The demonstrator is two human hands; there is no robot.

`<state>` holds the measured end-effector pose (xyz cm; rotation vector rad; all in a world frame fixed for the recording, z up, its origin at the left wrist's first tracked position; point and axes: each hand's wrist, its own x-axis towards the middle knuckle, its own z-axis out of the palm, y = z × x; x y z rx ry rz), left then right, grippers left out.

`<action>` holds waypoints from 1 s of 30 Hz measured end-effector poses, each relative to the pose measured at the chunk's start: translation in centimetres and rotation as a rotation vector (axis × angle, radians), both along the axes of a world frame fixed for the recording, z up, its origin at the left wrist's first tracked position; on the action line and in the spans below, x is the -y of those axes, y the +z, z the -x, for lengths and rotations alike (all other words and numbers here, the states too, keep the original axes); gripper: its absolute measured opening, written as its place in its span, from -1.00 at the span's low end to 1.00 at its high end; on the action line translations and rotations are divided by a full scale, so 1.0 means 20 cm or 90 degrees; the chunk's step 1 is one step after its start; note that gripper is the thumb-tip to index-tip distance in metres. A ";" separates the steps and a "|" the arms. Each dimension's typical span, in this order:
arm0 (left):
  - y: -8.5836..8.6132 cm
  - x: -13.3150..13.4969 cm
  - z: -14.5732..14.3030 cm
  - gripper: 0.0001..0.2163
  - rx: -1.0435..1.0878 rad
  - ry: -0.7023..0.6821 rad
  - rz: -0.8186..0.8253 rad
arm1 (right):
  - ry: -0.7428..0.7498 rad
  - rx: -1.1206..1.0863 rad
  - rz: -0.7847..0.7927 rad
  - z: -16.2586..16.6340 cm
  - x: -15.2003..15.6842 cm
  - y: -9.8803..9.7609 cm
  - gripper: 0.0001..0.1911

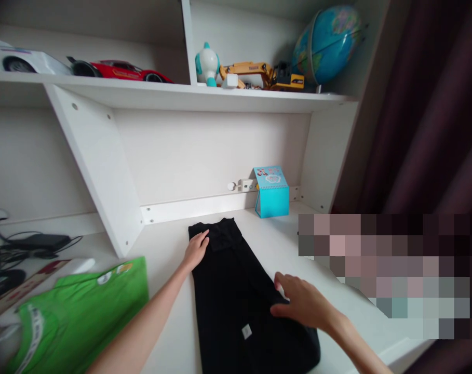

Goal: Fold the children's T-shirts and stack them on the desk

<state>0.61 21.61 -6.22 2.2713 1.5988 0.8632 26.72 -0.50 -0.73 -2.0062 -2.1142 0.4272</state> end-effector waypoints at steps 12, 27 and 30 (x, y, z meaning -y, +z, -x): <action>-0.01 0.00 0.00 -0.64 -0.040 0.005 -0.028 | -0.073 0.012 -0.063 0.02 0.21 -0.11 -0.65; -0.02 -0.01 -0.01 -0.57 -0.092 0.016 -0.022 | 0.073 0.006 -0.064 0.17 -0.04 -0.16 -0.42; -0.03 -0.01 -0.02 -0.53 -0.114 0.009 -0.013 | 0.006 0.024 -0.044 0.09 -0.02 -0.23 -0.43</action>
